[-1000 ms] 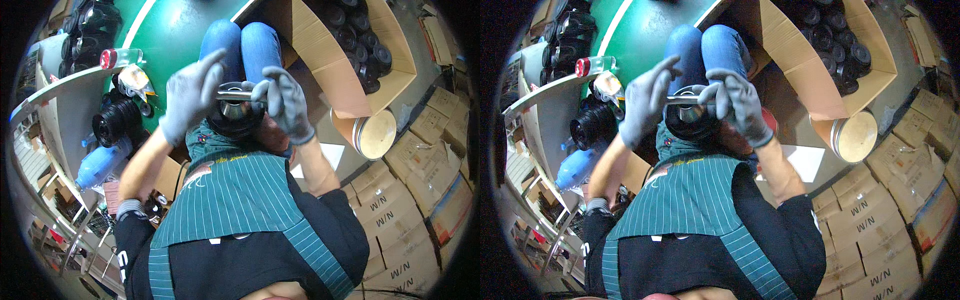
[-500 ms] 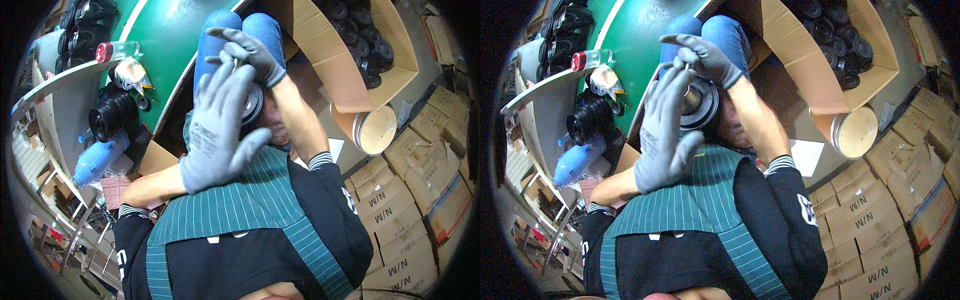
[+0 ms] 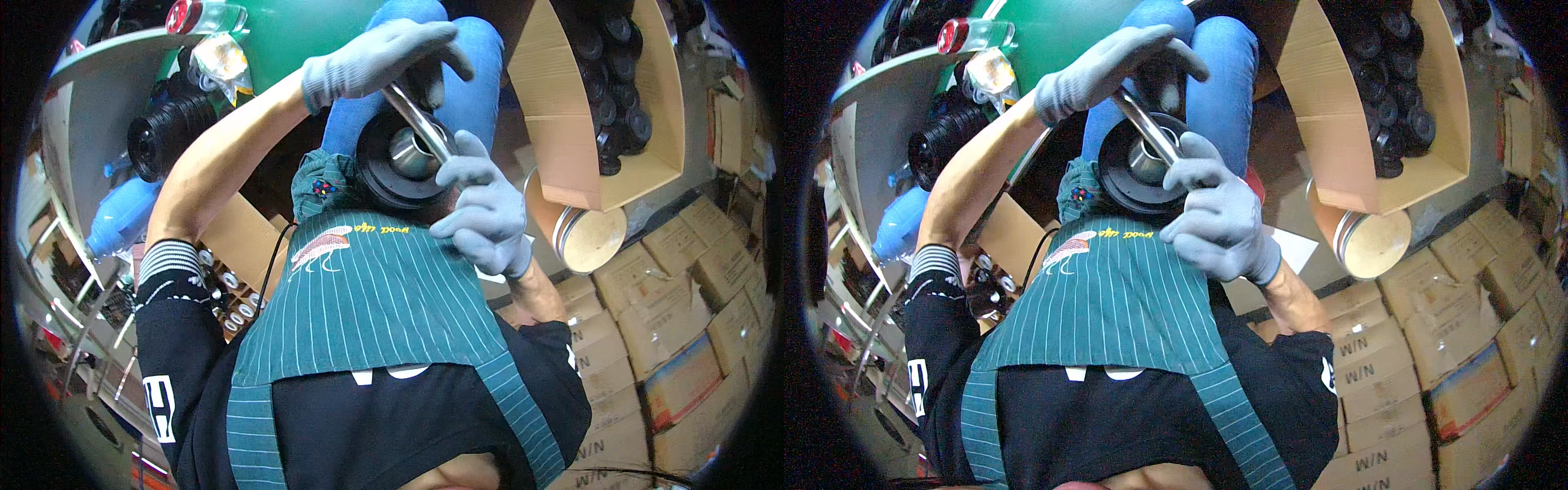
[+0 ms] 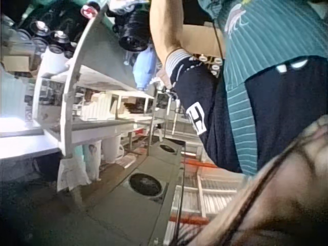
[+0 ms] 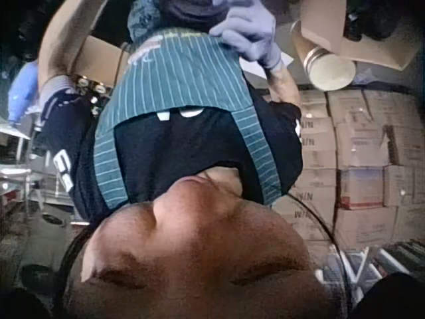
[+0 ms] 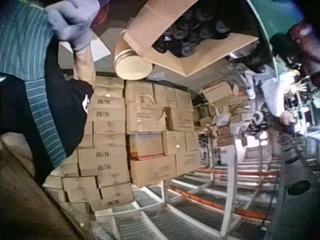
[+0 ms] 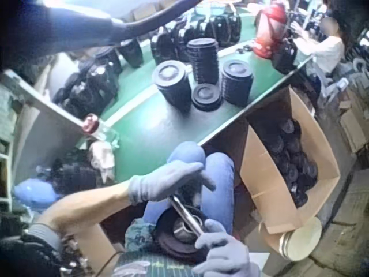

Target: The person sits on the floor and repeatedly picks up black cylindrical containers, inserts a metal rod into the opening, and places the finished units on a green table. The person handles each container one at a time and stacks them in rows.

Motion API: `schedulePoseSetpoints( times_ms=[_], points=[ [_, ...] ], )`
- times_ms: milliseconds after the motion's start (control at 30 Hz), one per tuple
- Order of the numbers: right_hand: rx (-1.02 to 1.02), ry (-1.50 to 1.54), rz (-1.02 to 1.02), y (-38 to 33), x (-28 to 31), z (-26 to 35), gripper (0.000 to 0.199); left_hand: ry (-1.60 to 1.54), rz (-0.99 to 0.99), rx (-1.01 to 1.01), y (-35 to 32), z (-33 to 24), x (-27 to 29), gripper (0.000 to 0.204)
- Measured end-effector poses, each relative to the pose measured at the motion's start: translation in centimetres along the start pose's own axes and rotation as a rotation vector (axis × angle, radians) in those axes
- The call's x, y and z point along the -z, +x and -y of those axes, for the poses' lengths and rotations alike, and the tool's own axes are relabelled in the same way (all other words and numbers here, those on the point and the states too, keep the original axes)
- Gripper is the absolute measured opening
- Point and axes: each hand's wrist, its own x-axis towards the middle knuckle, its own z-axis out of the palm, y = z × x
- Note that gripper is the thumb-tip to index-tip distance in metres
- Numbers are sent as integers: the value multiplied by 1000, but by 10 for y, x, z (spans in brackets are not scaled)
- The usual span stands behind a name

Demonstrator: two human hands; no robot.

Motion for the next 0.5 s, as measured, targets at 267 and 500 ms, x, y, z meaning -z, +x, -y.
schedulePoseSetpoints(
  times_ms=[267, 500],
  points=[
    [71, -377, 761, 64, -15, 23, 16, 121, 232, -46, 52, 16, -3, 60],
    [-81, -397, 804, 115, -69, 3, 26, 15, 574, -274, 94, 4, -49, 62]
  ],
)
